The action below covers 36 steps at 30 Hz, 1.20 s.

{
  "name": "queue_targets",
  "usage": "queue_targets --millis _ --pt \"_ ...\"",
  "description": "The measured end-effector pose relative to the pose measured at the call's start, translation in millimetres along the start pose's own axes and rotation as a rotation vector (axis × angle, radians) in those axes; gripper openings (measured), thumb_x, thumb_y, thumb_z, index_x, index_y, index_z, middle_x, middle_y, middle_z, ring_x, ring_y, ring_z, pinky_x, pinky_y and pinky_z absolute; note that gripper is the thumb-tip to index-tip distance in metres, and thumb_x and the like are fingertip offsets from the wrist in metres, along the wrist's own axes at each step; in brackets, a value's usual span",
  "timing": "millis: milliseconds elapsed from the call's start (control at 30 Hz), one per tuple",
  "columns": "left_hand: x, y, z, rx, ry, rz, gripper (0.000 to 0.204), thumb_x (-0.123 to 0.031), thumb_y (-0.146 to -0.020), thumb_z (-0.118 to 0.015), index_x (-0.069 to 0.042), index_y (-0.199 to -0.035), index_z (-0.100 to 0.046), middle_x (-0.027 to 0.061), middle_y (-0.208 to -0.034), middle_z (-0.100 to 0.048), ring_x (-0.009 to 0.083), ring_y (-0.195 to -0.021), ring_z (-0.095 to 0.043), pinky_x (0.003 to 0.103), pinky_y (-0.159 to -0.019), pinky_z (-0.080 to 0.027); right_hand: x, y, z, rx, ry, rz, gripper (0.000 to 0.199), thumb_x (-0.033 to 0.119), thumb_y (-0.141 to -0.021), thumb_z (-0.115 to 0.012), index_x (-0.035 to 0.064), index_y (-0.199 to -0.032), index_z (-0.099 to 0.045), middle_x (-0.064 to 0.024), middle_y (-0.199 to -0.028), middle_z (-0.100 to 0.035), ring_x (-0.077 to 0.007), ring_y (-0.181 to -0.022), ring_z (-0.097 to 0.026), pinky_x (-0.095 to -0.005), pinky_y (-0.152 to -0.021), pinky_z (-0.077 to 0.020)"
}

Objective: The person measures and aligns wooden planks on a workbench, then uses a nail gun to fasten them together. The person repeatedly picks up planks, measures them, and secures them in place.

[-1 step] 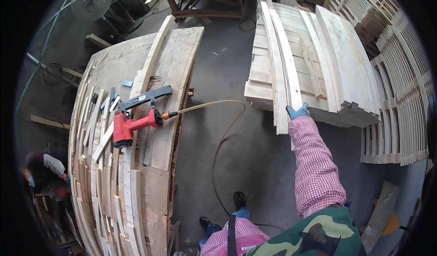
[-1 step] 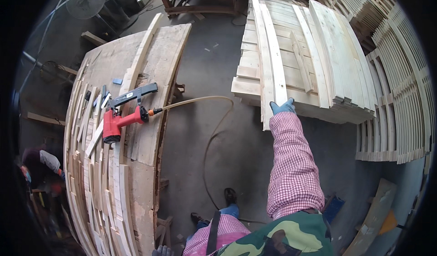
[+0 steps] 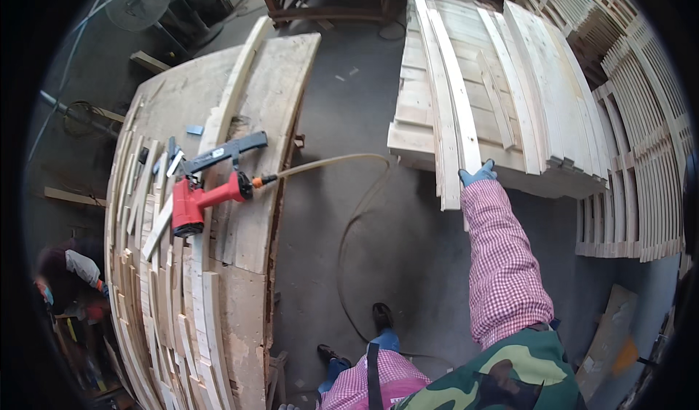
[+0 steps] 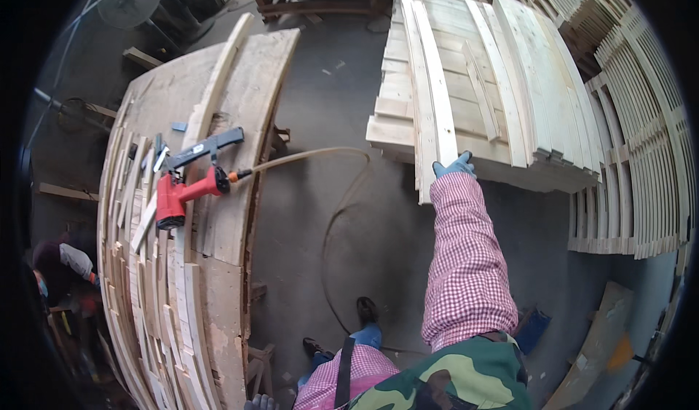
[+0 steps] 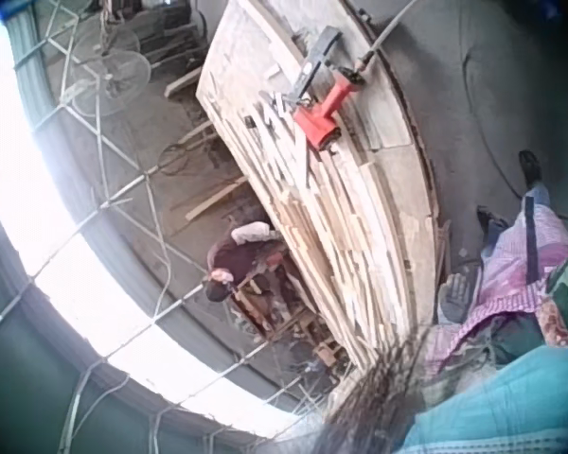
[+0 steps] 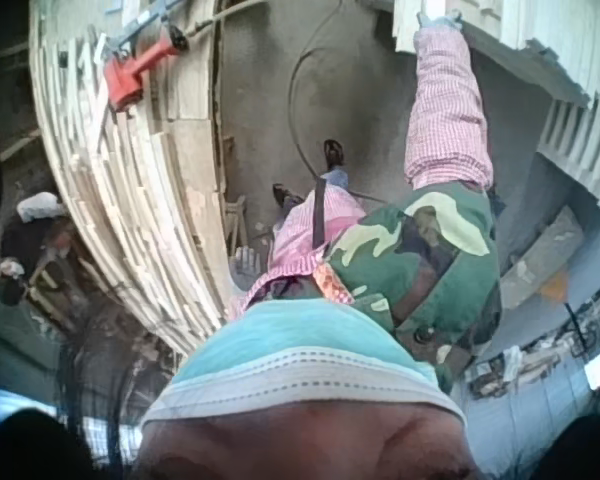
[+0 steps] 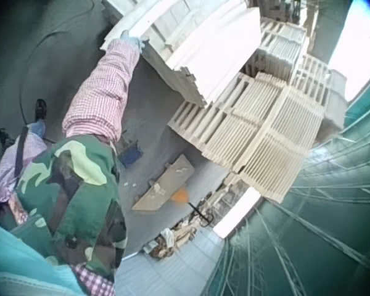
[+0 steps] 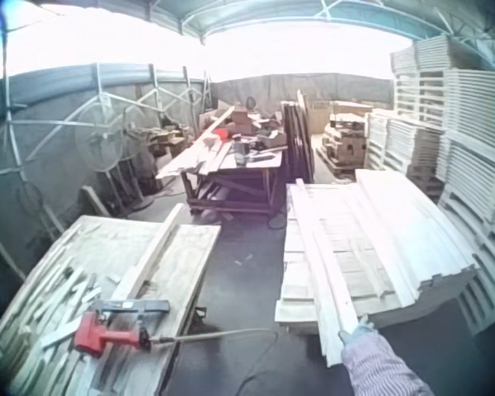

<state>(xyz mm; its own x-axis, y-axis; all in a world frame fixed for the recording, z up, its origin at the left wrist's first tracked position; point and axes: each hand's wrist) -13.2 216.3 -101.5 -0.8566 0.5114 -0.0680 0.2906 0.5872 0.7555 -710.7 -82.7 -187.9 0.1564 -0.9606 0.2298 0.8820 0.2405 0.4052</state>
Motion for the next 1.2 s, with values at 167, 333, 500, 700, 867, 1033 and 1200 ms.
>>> queue_targets --millis 167,333,500,700,867,1033,1200 --pt "34 -22 -33 -0.657 -0.331 -0.022 0.048 -0.04 -0.092 -0.049 -0.014 -0.133 -0.045 0.0041 -0.136 -0.045 0.022 -0.129 -0.039 0.041 -0.109 -0.029 -86 -15 -94 0.1 0.004 -0.108 0.113 0.042 -0.063 -0.077 0.0163 -0.146 -0.004 -0.0275 -0.142 -0.021 -0.0423 -0.127 -0.034 -0.0487 -0.105 -0.0328" --pt "45 -42 -54 -0.724 -0.352 0.022 0.049 -0.037 -0.093 -0.049 -0.011 -0.134 -0.042 0.0103 -0.138 -0.042 0.0257 -0.129 -0.037 0.041 -0.109 -0.028 -104 -8 -123 0.137 -0.049 -0.098 0.106 0.031 -0.067 -0.076 0.0191 -0.145 -0.006 -0.0239 -0.134 -0.035 -0.0389 -0.12 -0.044 -0.0463 -0.101 -0.0376" --pt "31 -38 -12 -0.454 -1.113 0.01 0.046 -0.034 -0.093 -0.048 -0.011 -0.133 -0.043 0.0103 -0.136 -0.044 0.0251 -0.128 -0.038 0.041 -0.108 -0.03 -98 -16 -127 0.019 -0.162 0.122 0.092 0.026 -0.07 -0.073 0.0112 -0.142 -0.019 -0.0213 -0.131 -0.041 -0.0362 -0.118 -0.047 -0.0418 -0.099 -0.0394" --pt "34 -51 -29 -0.645 -0.451 0.092 0.042 -0.032 -0.092 -0.05 -0.012 -0.129 -0.047 0.0104 -0.128 -0.05 0.0244 -0.123 -0.042 0.039 -0.107 -0.031 -46 -43 -109 0.059 -0.116 0.153 0.09 0.027 -0.07 -0.072 0.0045 -0.14 -0.022 -0.0239 -0.127 -0.046 -0.0372 -0.119 -0.046 -0.042 -0.099 -0.0393" --pt "48 -59 -35 -0.614 -0.494 0.133 0.037 -0.035 -0.09 -0.054 -0.016 -0.121 -0.052 0.0038 -0.114 -0.054 0.0195 -0.111 -0.047 0.034 -0.1 -0.035 -78 -33 -150 0.005 0.075 0.174 0.099 0.034 -0.068 -0.074 0.0023 -0.141 -0.017 -0.0258 -0.131 -0.04 -0.0416 -0.121 -0.039 -0.0455 -0.101 -0.0358" --pt "38 -68 -1 -0.05 -0.169 0.331 0.035 -0.037 -0.088 -0.057 -0.014 -0.114 -0.054 0.0005 -0.106 -0.056 0.0167 -0.103 -0.05 0.032 -0.094 -0.038 -60 -20 -120 0.073 0.167 0.037 0.104 0.032 -0.068 -0.077 0.0084 -0.145 -0.01 -0.0197 -0.135 -0.033 -0.037 -0.123 -0.036 -0.0432 -0.103 -0.0352" --pt "44 -56 -16 -0.597 -0.444 0.178 0.039 -0.038 -0.089 -0.057 -0.01 -0.116 -0.054 0.0034 -0.106 -0.059 0.02 -0.11 -0.05 0.033 -0.098 -0.038 -44 -31 -100 0.053 0.149 0.148 0.1 0.03 -0.07 -0.075 0.0108 -0.145 -0.011 -0.0211 -0.142 -0.025 -0.0386 -0.127 -0.032 -0.0451 -0.104 -0.0338"
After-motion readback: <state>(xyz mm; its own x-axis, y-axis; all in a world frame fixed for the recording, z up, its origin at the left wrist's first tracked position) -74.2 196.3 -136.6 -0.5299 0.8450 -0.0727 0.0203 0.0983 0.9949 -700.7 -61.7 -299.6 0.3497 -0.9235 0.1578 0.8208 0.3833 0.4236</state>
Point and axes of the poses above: each hand's wrist, its own y-axis away from the middle knuckle, its own z-axis out of the back of the hand, x = y × z
